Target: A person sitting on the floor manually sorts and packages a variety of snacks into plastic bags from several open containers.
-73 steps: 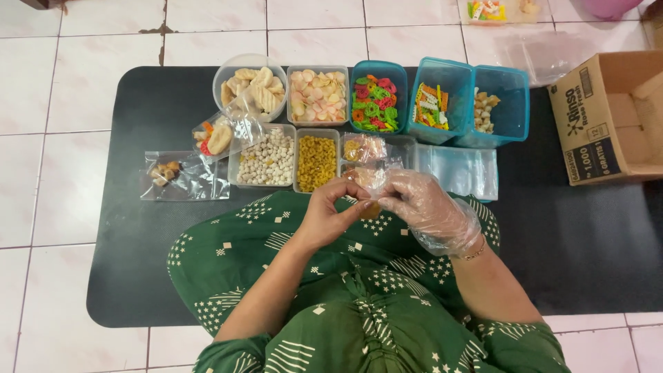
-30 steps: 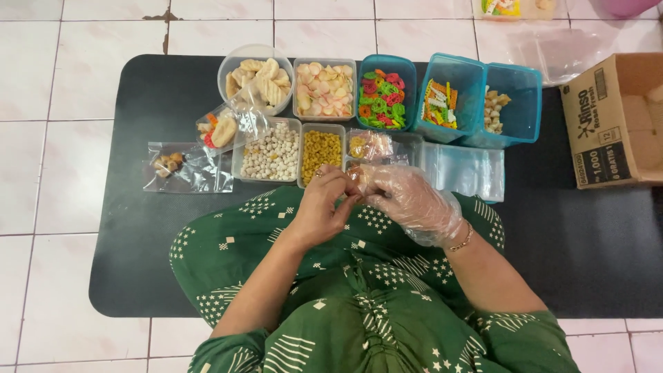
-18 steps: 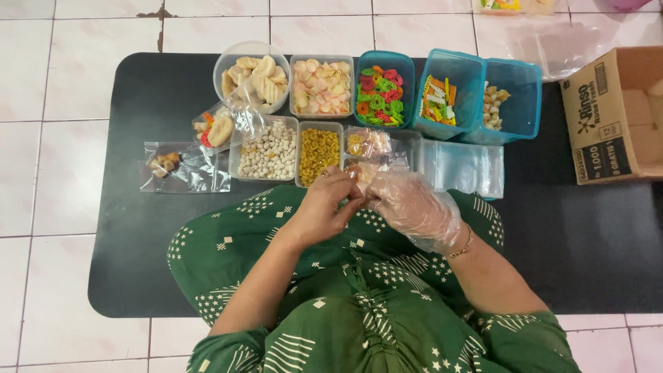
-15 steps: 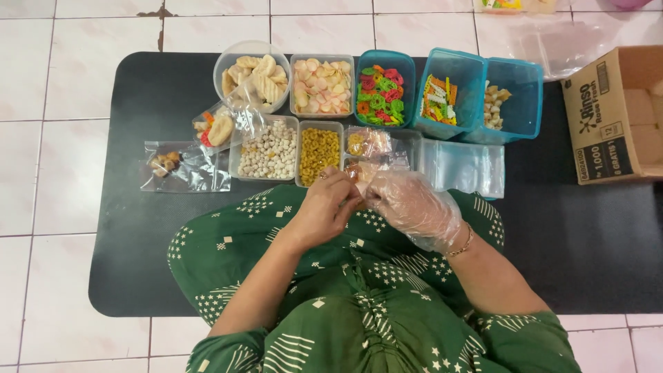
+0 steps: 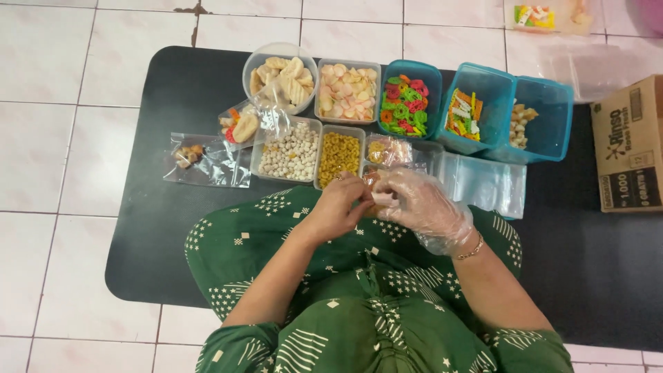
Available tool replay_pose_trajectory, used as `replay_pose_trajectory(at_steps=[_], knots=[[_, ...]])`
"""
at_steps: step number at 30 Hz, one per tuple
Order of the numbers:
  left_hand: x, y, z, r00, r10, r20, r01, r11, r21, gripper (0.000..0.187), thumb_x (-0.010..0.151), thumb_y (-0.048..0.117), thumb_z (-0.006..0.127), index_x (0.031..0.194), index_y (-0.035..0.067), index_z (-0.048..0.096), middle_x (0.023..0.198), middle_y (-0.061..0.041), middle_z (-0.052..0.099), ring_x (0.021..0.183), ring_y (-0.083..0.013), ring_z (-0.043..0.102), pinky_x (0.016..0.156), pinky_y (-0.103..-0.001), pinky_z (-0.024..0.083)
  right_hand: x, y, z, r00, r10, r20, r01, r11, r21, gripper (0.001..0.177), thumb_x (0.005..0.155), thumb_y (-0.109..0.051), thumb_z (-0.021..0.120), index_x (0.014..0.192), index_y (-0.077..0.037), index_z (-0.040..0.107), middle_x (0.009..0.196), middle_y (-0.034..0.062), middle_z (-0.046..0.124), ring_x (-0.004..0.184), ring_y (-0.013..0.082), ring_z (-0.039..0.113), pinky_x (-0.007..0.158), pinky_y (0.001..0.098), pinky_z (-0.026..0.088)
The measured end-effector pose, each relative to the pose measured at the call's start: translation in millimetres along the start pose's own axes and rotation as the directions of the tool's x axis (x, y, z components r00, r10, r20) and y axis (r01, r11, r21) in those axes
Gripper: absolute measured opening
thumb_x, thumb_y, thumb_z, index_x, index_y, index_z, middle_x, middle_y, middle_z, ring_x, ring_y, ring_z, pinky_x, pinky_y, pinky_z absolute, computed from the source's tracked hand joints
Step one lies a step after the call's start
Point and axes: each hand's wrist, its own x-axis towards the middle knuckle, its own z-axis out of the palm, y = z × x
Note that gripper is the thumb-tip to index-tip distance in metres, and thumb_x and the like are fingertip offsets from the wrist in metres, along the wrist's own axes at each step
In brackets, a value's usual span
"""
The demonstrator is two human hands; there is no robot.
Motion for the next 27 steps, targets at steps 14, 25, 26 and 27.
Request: replay_pose_trajectory(at_steps=[14,25,26,27], knots=[[-10,-61,-5,0.976,-0.198,-0.096,0.185,0.974,-0.127,0.007,0.084,0.012,0.078,0.081,0.01,0.072,0.07,-0.007,0.066,0.077,-0.0323,0.066,0.073,-0.041,0.053,43,71,72,0.984,0.156,0.082,-0.171,0.959,0.225,0.014,0.081,-0.023,0.083,0.082,-0.011,0.075,0.08,0.0125,0.072,0.085,0.0336,0.072,0.078,0.043,0.056],[-15,-82,-89,0.899,-0.344,-0.271,0.331,0.939,-0.094,0.024,0.075,0.019,0.089,0.095,0.014,0.077,0.077,-0.008,0.071,0.076,-0.0267,0.069,0.077,-0.04,0.055,46,83,61,0.873,0.471,0.126,-0.39,0.518,0.762,0.022,0.083,-0.009,0.081,0.09,0.007,0.07,0.089,0.0225,0.071,0.082,0.0329,0.072,0.077,0.0415,0.061],[-17,-83,-104,0.884,-0.364,-0.294,0.368,0.929,-0.044,0.047,0.071,0.012,0.088,0.113,0.008,0.066,0.092,-0.015,0.067,0.088,-0.0348,0.067,0.084,-0.048,0.053,44,104,68,0.887,0.455,0.084,-0.379,0.611,0.695,0.02,0.085,-0.009,0.08,0.091,0.008,0.071,0.087,0.022,0.071,0.082,0.0283,0.07,0.074,0.0405,0.06],[-18,-85,-120,0.867,-0.383,-0.318,0.406,0.914,0.006,0.071,0.068,0.006,0.087,0.13,0.002,0.055,0.106,-0.022,0.062,0.1,-0.0428,0.064,0.091,-0.055,0.05,41,126,75,0.9,0.433,0.044,-0.364,0.695,0.62,0.02,0.087,-0.009,0.08,0.091,0.008,0.071,0.085,0.0214,0.072,0.081,0.0237,0.069,0.07,0.0396,0.058]])
